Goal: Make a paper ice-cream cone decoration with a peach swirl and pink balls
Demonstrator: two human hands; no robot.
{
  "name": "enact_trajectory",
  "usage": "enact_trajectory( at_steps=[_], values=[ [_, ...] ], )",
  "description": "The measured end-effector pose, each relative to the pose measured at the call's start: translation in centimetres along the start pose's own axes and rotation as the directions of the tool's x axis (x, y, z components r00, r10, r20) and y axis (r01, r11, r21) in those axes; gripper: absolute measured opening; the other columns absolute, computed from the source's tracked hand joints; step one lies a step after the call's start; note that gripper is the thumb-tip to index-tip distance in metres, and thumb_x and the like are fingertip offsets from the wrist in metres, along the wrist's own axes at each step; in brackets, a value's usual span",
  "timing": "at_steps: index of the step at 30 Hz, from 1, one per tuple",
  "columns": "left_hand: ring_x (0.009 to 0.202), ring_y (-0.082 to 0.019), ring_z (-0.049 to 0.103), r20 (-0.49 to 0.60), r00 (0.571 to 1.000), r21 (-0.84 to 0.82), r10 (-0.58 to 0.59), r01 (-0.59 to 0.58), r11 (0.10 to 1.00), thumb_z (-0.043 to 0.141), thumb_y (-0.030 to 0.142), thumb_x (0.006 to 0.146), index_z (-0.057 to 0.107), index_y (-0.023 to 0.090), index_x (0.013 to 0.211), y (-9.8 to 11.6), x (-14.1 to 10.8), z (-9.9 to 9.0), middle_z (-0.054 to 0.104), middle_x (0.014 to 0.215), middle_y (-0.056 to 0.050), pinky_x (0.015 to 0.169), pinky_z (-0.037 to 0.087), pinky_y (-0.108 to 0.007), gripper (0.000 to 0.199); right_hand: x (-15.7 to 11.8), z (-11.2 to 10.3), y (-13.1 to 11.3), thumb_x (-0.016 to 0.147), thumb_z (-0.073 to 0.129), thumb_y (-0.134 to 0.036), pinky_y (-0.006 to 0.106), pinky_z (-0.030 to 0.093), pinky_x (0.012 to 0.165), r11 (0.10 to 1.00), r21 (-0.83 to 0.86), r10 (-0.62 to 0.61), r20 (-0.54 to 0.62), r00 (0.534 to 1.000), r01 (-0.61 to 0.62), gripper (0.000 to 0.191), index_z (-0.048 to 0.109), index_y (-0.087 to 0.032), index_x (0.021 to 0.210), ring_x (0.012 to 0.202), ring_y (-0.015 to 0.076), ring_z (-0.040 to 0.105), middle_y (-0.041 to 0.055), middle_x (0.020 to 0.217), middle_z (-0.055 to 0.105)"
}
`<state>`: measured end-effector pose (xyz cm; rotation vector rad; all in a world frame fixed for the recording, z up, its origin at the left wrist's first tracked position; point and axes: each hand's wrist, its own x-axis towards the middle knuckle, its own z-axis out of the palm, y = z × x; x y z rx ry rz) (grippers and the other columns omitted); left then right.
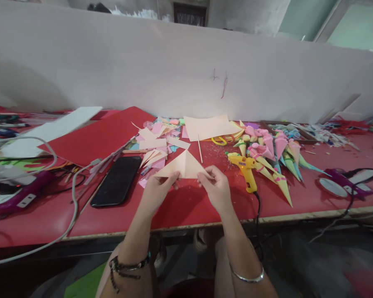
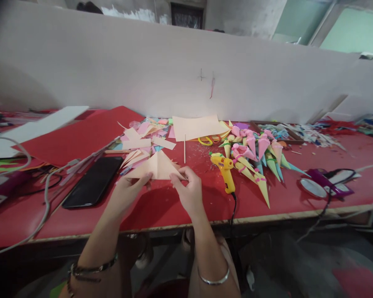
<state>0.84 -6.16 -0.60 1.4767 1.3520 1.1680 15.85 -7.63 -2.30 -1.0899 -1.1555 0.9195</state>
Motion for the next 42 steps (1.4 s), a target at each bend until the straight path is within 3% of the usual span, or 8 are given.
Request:
enact_trajectory(
  at_steps=[3,5,7,10,23,30,36,42],
  values=[
    [0.049,-0.011,0.050,-0.008,1.000,-0.101,-0.014,0.014,0.995,0.055,0.036,0.069,0.053,0.016,0.048,0.2,0.0,0.3,0.054,0.046,0.001,0.058,0.041,-0.023,0.029,0.0,0.4,0.1,0.067,0.063,-0.029,0.022,0.045,0.054,0.974,0.220,0.067,-0.043,0.997,-0.056,0.028,0.050,-0.021,0.090,0.052,0.0096,0.055,-0.0051,0.063,0.060],
    [0.047,-0.011,0.049,-0.003,1.000,-0.134,-0.017,0.016,0.991,0.055,0.036,0.069,0.053,0.017,0.047,0.4,-0.1,0.5,0.054,0.045,0.001,0.056,0.041,-0.023,0.029,0.0,0.7,0.2,0.065,0.065,-0.029,0.024,0.047,0.056,0.956,0.278,0.095,0.008,0.995,-0.093,0.029,0.054,-0.019,0.090,0.053,0.0106,0.057,-0.0030,0.065,0.063],
    [0.049,-0.012,0.051,0.005,1.000,-0.100,-0.027,0.028,0.995,0.055,0.038,0.069,0.054,0.016,0.046,0.6,-0.2,0.5,0.056,0.046,0.000,0.056,0.042,-0.023,0.031,0.0,0.9,0.4,0.065,0.065,-0.030,0.026,0.049,0.059,0.959,0.259,0.104,0.073,0.992,-0.120,0.018,0.061,-0.016,0.076,0.055,0.0120,0.059,-0.0001,0.064,0.065],
    [0.050,-0.013,0.053,0.009,0.999,-0.005,-0.043,0.043,0.999,0.056,0.038,0.069,0.057,0.016,0.046,0.8,-0.4,0.4,0.058,0.046,-0.001,0.055,0.041,-0.023,0.032,-0.2,1.0,0.4,0.068,0.063,-0.031,0.027,0.049,0.063,0.969,0.205,0.117,0.099,0.988,-0.136,0.017,0.065,-0.015,0.063,0.056,0.0134,0.060,0.0012,0.057,0.066],
    [0.058,-0.014,0.055,0.013,0.999,0.008,0.046,-0.046,0.999,0.058,0.035,0.069,0.058,0.015,0.055,-0.2,-0.6,0.3,0.062,0.057,0.000,0.057,0.043,-0.022,0.025,-0.6,1.5,0.5,0.070,0.061,-0.029,0.026,0.048,0.057,0.979,0.158,0.119,0.070,0.990,-0.129,0.019,0.065,-0.015,0.058,0.048,0.0116,0.057,0.0012,0.053,0.065],
    [0.071,-0.018,0.058,0.112,0.983,0.138,0.147,-0.162,0.977,0.056,0.031,0.067,0.064,0.017,0.066,-0.3,-0.3,-0.3,0.068,0.074,-0.002,0.069,0.045,-0.027,0.016,-0.5,0.9,0.6,0.070,0.060,-0.028,0.028,0.048,0.059,0.999,-0.046,0.021,0.129,0.991,-0.015,0.016,0.064,-0.016,0.060,0.055,0.0158,0.059,0.0024,0.056,0.065],
    [0.066,-0.016,0.055,0.116,0.981,0.059,0.158,-0.165,0.985,0.056,0.032,0.068,0.061,0.016,0.067,-0.9,-0.2,0.2,0.064,0.067,-0.001,0.065,0.044,-0.025,0.017,-0.5,1.4,0.8,0.070,0.059,-0.028,0.025,0.047,0.052,0.996,0.075,0.030,0.154,0.988,-0.042,0.013,0.062,-0.016,0.069,0.050,0.0123,0.055,0.0008,0.060,0.064],
    [0.061,-0.012,0.052,0.096,0.992,-0.090,0.077,-0.068,0.994,0.055,0.035,0.069,0.056,0.016,0.065,-0.5,-0.5,1.1,0.058,0.062,0.001,0.060,0.041,-0.022,0.019,-0.7,2.0,0.4,0.069,0.059,-0.029,0.026,0.048,0.051,0.984,0.162,0.068,0.084,0.994,-0.081,0.013,0.063,-0.016,0.068,0.052,0.0136,0.057,0.0014,0.061,0.065]
  ],
)
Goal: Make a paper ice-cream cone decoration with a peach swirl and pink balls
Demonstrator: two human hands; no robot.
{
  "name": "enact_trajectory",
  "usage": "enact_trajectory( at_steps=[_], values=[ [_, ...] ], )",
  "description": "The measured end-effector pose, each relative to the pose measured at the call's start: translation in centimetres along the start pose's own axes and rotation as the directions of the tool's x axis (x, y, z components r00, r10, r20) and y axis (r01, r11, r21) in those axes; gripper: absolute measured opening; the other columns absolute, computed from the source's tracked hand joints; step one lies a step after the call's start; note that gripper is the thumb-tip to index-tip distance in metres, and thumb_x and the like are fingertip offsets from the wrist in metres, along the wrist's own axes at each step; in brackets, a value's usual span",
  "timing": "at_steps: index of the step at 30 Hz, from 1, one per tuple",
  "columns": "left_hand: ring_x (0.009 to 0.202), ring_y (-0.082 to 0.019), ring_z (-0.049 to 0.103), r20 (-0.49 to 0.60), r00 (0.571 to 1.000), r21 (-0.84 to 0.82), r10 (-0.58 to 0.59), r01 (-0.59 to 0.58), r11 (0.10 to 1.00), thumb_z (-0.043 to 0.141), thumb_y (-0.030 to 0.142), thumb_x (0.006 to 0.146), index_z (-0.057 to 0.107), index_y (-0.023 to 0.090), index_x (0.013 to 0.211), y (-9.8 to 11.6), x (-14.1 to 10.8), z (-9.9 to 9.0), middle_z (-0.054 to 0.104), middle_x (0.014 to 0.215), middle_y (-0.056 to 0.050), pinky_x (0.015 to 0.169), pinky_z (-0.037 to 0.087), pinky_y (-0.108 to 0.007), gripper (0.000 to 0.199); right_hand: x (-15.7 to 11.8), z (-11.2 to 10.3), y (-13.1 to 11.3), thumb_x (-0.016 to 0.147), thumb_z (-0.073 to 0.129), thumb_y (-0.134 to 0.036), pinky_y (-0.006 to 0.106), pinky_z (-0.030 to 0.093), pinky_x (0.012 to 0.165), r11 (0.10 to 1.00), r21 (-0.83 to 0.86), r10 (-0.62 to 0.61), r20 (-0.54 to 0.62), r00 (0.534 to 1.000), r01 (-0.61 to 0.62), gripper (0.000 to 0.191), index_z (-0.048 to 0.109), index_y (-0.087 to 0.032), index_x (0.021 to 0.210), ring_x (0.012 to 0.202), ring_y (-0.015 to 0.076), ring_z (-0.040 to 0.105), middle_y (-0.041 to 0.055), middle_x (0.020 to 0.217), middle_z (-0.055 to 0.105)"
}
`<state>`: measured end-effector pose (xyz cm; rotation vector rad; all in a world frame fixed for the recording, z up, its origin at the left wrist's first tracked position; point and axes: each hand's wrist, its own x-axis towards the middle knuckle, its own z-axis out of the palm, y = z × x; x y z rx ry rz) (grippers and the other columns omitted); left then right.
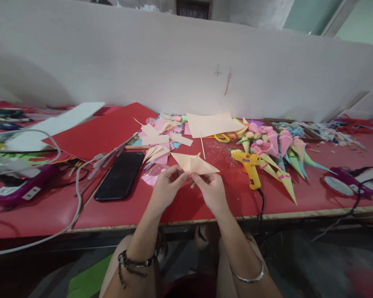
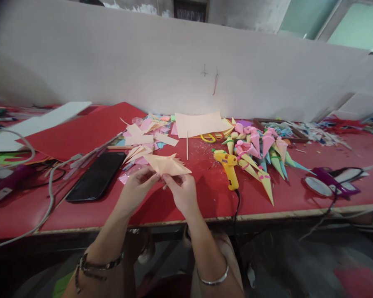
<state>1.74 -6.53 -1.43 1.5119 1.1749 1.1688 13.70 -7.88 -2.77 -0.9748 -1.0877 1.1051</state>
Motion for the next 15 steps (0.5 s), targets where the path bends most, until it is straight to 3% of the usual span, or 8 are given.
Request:
enact_trajectory(
  at_steps=[5,11,15],
  values=[
    [0.055,-0.013,0.051,-0.003,1.000,0.127,-0.014,0.014,0.992,0.056,0.036,0.069,0.058,0.015,0.057,0.48,-0.07,0.07,0.060,0.055,0.000,0.052,0.038,-0.022,0.024,-0.10,-0.20,-0.28,0.072,0.055,-0.029,0.024,0.048,0.051,0.999,-0.034,-0.019,-0.025,1.000,0.018,0.015,0.060,-0.017,0.064,0.050,0.0122,0.056,0.0000,0.057,0.062],
    [0.062,-0.017,0.058,0.048,0.987,0.282,0.152,-0.160,0.946,0.052,0.032,0.073,0.064,0.016,0.062,0.30,0.06,-0.29,0.068,0.065,-0.003,0.058,0.041,-0.024,0.022,-0.13,-0.62,-0.39,0.073,0.055,-0.027,0.025,0.048,0.055,0.997,-0.071,-0.025,0.045,0.999,0.028,0.013,0.061,-0.017,0.069,0.055,0.0135,0.059,0.0011,0.063,0.065],
    [0.063,-0.018,0.058,0.112,0.975,0.386,0.192,-0.221,0.896,0.049,0.030,0.075,0.064,0.017,0.065,0.07,0.13,-0.67,0.068,0.069,-0.003,0.061,0.042,-0.025,0.022,-0.10,-0.99,-0.43,0.074,0.054,-0.025,0.026,0.048,0.058,0.976,-0.201,-0.065,0.075,0.995,0.079,0.012,0.062,-0.016,0.073,0.056,0.0148,0.060,0.0025,0.067,0.067]
  ],
)
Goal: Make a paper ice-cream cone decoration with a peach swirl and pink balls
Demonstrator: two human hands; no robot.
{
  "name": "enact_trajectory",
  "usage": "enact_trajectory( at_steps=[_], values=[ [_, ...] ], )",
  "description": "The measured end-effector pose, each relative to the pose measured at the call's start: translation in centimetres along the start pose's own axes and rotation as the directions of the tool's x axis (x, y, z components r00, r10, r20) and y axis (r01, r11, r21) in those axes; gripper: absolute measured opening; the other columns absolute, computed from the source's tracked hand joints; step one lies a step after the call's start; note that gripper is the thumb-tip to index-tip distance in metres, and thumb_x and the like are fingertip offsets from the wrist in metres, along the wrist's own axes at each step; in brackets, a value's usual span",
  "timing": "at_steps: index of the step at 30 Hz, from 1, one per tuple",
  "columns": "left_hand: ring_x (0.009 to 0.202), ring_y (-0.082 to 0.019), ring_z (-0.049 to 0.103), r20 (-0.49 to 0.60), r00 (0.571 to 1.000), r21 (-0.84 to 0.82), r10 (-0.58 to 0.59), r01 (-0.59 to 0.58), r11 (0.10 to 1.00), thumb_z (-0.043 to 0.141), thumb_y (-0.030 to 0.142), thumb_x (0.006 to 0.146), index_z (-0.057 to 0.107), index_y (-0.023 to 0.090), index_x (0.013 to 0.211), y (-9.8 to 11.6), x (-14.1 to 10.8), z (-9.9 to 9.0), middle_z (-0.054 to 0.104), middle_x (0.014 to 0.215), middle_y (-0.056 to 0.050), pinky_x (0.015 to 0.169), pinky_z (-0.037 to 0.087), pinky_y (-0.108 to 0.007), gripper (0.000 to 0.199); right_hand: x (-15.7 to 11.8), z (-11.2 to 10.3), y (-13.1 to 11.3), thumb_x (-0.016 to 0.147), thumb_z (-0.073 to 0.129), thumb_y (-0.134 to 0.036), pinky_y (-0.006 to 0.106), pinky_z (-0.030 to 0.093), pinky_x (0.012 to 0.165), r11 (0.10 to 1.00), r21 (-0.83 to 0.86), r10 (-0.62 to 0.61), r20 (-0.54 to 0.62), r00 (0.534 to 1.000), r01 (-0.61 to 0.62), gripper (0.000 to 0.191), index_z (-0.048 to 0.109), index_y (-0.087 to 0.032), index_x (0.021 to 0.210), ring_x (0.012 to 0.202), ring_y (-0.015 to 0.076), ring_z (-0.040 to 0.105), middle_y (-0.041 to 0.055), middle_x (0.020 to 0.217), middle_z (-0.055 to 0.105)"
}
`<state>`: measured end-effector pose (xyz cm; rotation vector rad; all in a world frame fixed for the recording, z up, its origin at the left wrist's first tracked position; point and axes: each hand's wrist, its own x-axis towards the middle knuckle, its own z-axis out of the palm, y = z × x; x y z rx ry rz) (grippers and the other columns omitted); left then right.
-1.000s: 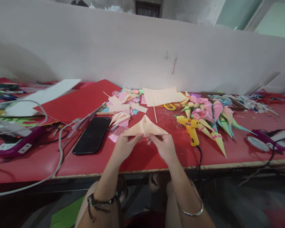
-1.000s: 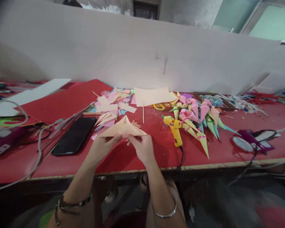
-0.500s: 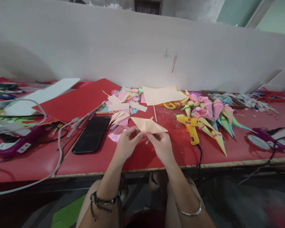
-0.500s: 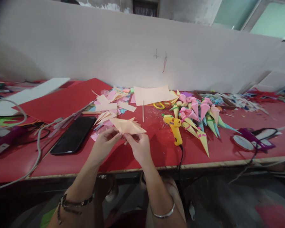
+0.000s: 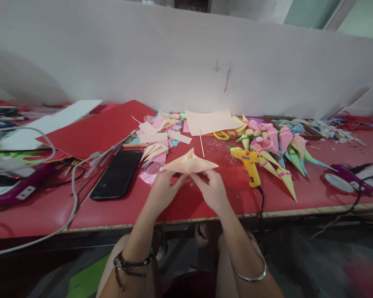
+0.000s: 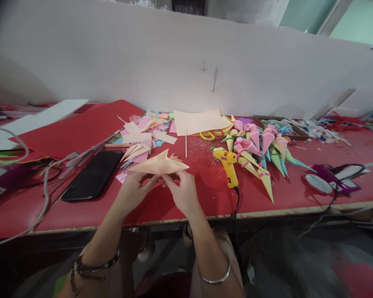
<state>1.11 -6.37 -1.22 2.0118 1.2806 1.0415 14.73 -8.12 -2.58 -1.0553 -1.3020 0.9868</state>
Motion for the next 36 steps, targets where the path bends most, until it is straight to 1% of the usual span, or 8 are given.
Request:
enact_trajectory(
  at_steps=[4,8,11,14,20,30,33,36],
  values=[
    [0.074,-0.019,0.059,0.057,0.996,0.042,0.071,-0.074,0.996,0.049,0.023,0.075,0.064,0.016,0.075,-0.1,-0.2,-0.2,0.068,0.079,-0.004,0.069,0.042,-0.026,0.017,0.0,-0.4,0.3,0.077,0.052,-0.024,0.028,0.047,0.059,0.969,-0.232,-0.073,0.052,0.996,0.083,0.015,0.064,-0.016,0.071,0.058,0.0172,0.061,0.0041,0.065,0.067],
    [0.084,-0.018,0.057,0.128,0.976,0.067,0.177,-0.186,0.980,0.050,0.023,0.074,0.063,0.018,0.085,0.0,-0.5,-0.1,0.066,0.089,-0.004,0.076,0.041,-0.026,0.018,0.0,-0.4,0.5,0.075,0.053,-0.017,0.031,0.046,0.070,0.910,-0.370,-0.164,0.093,0.982,0.187,0.015,0.067,-0.016,0.079,0.077,0.0217,0.063,0.0084,0.081,0.070],
    [0.076,-0.017,0.058,0.100,0.980,0.152,0.171,-0.184,0.971,0.051,0.033,0.077,0.063,0.019,0.082,-0.1,-0.6,0.0,0.066,0.082,-0.004,0.070,0.042,-0.025,0.020,-0.1,-0.3,0.6,0.073,0.050,-0.010,0.030,0.045,0.076,0.903,-0.364,-0.180,0.157,0.971,0.226,0.025,0.066,-0.019,0.091,0.084,0.0202,0.061,0.0067,0.090,0.069],
    [0.068,-0.015,0.057,0.144,0.980,0.160,0.136,-0.158,0.974,0.048,0.038,0.080,0.064,0.020,0.082,-0.1,-0.6,0.1,0.066,0.077,-0.002,0.062,0.041,-0.024,0.024,-0.3,-0.2,0.5,0.073,0.050,-0.009,0.030,0.045,0.077,0.900,-0.362,-0.167,0.229,0.959,0.243,0.027,0.065,-0.019,0.092,0.084,0.0187,0.060,0.0053,0.090,0.068],
    [0.070,-0.015,0.058,0.143,0.984,0.081,0.102,-0.115,0.990,0.036,0.037,0.086,0.062,0.018,0.083,0.0,-0.6,0.1,0.067,0.080,-0.002,0.063,0.042,-0.023,0.032,-0.3,-0.6,0.2,0.077,0.051,-0.015,0.031,0.044,0.081,0.889,-0.362,-0.193,0.260,0.946,0.281,0.017,0.064,-0.019,0.086,0.086,0.0179,0.058,0.0055,0.091,0.065],
    [0.076,-0.015,0.058,0.206,0.973,0.064,0.101,-0.116,0.991,0.034,0.034,0.086,0.061,0.018,0.080,-0.4,-0.9,0.0,0.066,0.082,-0.002,0.070,0.044,-0.022,0.032,-0.7,-0.7,0.1,0.085,0.034,-0.013,0.036,0.039,0.092,0.840,-0.386,-0.217,0.403,0.889,0.380,0.027,0.051,-0.019,0.106,0.101,0.0191,0.048,0.0078,0.098,0.052],
    [0.078,-0.014,0.058,0.228,0.968,0.016,0.108,-0.114,0.993,0.032,0.034,0.087,0.062,0.019,0.085,-0.2,-1.1,0.0,0.066,0.085,-0.001,0.073,0.043,-0.021,0.034,-0.7,-0.7,0.0,0.085,0.035,-0.015,0.036,0.039,0.091,0.840,-0.395,-0.200,0.410,0.890,0.372,0.026,0.051,-0.017,0.106,0.100,0.0193,0.047,0.0086,0.099,0.051],
    [0.074,-0.014,0.058,0.226,0.973,0.007,0.050,-0.053,0.999,0.030,0.037,0.087,0.063,0.018,0.086,-0.1,-1.2,0.1,0.065,0.076,0.000,0.070,0.044,-0.021,0.038,-0.6,-0.8,-0.2,0.084,0.038,-0.015,0.034,0.041,0.087,0.859,-0.378,-0.191,0.391,0.900,0.346,0.022,0.055,-0.017,0.098,0.096,0.0182,0.049,0.0079,0.096,0.052]
  ],
)
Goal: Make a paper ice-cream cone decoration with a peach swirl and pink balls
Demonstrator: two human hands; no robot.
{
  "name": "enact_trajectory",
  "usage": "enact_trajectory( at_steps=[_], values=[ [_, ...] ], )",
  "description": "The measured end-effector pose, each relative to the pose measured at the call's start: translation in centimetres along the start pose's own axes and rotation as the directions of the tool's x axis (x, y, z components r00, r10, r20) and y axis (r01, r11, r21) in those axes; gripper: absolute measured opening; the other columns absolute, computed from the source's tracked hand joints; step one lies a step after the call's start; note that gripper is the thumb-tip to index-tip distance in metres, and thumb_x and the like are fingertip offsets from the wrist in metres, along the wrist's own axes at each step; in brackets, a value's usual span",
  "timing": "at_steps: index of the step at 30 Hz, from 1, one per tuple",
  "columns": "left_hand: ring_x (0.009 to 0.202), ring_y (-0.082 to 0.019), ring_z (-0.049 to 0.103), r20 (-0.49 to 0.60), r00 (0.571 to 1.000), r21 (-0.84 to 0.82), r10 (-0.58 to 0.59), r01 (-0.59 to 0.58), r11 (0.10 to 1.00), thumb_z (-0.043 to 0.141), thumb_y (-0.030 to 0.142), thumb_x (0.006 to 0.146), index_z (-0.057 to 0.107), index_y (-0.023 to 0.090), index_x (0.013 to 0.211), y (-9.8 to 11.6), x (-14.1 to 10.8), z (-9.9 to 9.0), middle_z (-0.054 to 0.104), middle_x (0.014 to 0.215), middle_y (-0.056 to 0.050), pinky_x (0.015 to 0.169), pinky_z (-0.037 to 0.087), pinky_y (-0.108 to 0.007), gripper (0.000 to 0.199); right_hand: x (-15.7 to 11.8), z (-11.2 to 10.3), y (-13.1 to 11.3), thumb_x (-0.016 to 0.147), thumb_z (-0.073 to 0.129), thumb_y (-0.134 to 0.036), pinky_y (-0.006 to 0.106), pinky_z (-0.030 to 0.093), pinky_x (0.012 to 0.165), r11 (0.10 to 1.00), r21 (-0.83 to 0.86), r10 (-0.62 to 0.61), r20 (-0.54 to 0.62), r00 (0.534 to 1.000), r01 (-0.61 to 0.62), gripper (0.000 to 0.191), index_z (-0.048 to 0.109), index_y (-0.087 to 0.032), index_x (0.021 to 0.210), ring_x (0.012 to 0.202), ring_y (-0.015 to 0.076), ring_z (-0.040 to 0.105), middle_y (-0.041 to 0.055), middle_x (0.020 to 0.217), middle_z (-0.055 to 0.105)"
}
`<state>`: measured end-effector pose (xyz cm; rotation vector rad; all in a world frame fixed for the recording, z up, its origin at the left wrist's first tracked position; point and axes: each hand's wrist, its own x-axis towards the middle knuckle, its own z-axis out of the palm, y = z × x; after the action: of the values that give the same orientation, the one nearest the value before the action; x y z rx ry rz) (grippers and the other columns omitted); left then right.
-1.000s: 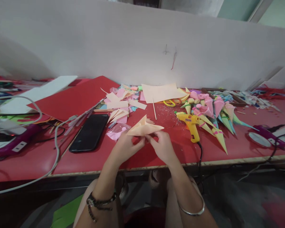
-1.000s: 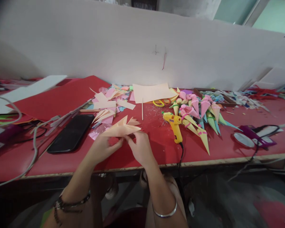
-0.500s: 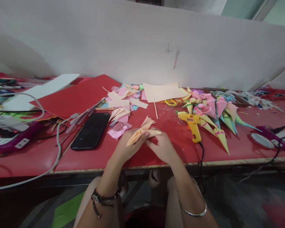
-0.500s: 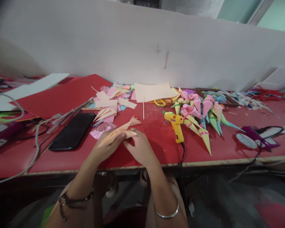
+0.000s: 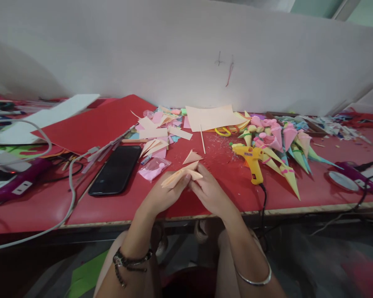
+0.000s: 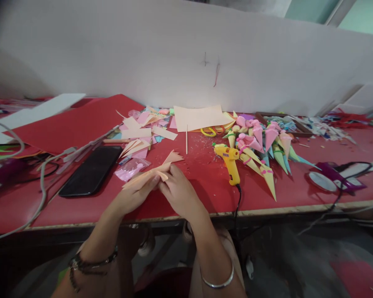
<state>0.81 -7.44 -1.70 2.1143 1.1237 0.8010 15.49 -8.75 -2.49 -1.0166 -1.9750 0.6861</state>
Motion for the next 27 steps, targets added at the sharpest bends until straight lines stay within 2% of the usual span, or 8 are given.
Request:
enact_trajectory(
  at_steps=[6,10,12,15,17,19,22,27],
  values=[
    [0.077,-0.015,0.055,-0.073,0.996,-0.043,-0.051,0.048,0.998,0.030,0.040,0.087,0.057,0.017,0.106,0.0,-0.1,0.2,0.063,0.083,-0.002,0.075,0.043,-0.024,0.040,0.2,0.0,-0.3,0.077,0.050,-0.019,0.027,0.044,0.072,0.968,0.244,0.102,-0.171,0.980,-0.058,0.014,0.052,-0.018,0.063,0.078,0.0142,0.054,0.0022,0.079,0.054],
    [0.064,-0.013,0.051,0.004,1.000,-0.091,-0.016,0.016,0.996,0.026,0.039,0.089,0.057,0.017,0.105,0.3,-0.1,0.2,0.057,0.065,0.001,0.067,0.042,-0.024,0.041,0.4,0.6,0.1,0.076,0.053,-0.029,0.022,0.044,0.057,0.820,0.555,0.336,-0.263,0.905,-0.143,0.011,0.047,-0.021,0.072,0.059,0.0101,0.051,-0.0041,0.065,0.048],
    [0.064,-0.013,0.051,0.050,0.999,-0.133,-0.001,0.008,0.991,0.026,0.038,0.089,0.055,0.017,0.108,0.5,0.0,0.2,0.056,0.064,0.001,0.066,0.042,-0.024,0.040,0.4,0.8,0.2,0.076,0.054,-0.033,0.023,0.044,0.055,0.749,0.643,0.396,-0.246,0.885,-0.156,0.013,0.049,-0.021,0.079,0.057,0.0101,0.051,-0.0041,0.067,0.050],
    [0.062,-0.012,0.051,0.076,0.997,-0.196,0.016,-0.001,0.981,0.028,0.038,0.089,0.058,0.016,0.100,0.7,0.1,0.3,0.057,0.062,0.001,0.064,0.042,-0.023,0.039,0.4,0.8,0.1,0.081,0.047,-0.037,0.024,0.041,0.047,0.693,0.704,0.341,-0.129,0.931,-0.156,0.020,0.054,-0.019,0.075,0.048,0.0101,0.049,-0.0040,0.058,0.050],
    [0.060,-0.012,0.052,0.064,0.998,-0.238,0.021,-0.006,0.971,0.030,0.037,0.088,0.059,0.015,0.094,0.7,0.3,0.4,0.057,0.061,0.000,0.062,0.042,-0.023,0.037,0.4,0.7,-0.2,0.082,0.045,-0.037,0.023,0.039,0.044,0.685,0.714,0.319,-0.119,0.940,-0.142,0.026,0.053,-0.019,0.066,0.043,0.0095,0.046,-0.0052,0.050,0.046],
    [0.058,-0.012,0.051,-0.007,1.000,-0.255,0.024,-0.025,0.967,0.032,0.036,0.088,0.060,0.014,0.086,0.7,0.5,0.5,0.057,0.060,0.000,0.059,0.042,-0.023,0.035,0.4,0.5,-0.3,0.081,0.047,-0.034,0.023,0.039,0.048,0.724,0.681,0.331,-0.200,0.922,-0.112,0.027,0.053,-0.018,0.061,0.046,0.0091,0.046,-0.0051,0.051,0.046],
    [0.055,-0.011,0.048,-0.198,0.980,-0.158,0.032,-0.064,0.985,0.038,0.033,0.085,0.058,0.014,0.064,0.9,0.8,0.6,0.053,0.057,0.000,0.057,0.040,-0.022,0.034,0.4,0.4,-0.2,0.079,0.050,-0.032,0.022,0.040,0.056,0.795,0.598,0.355,-0.320,0.878,-0.104,0.024,0.054,-0.018,0.061,0.057,0.0093,0.049,-0.0039,0.056,0.049],
    [0.045,-0.008,0.033,-0.471,0.879,-0.026,-0.074,0.070,0.997,0.047,0.034,0.079,0.040,0.017,0.043,1.4,0.8,0.8,0.036,0.043,0.004,0.045,0.031,-0.022,0.040,0.4,0.5,0.0,0.077,0.052,-0.034,0.022,0.040,0.056,0.801,0.582,0.366,-0.292,0.884,-0.139,0.020,0.057,-0.017,0.066,0.056,0.0096,0.048,-0.0032,0.056,0.051]
  ],
)
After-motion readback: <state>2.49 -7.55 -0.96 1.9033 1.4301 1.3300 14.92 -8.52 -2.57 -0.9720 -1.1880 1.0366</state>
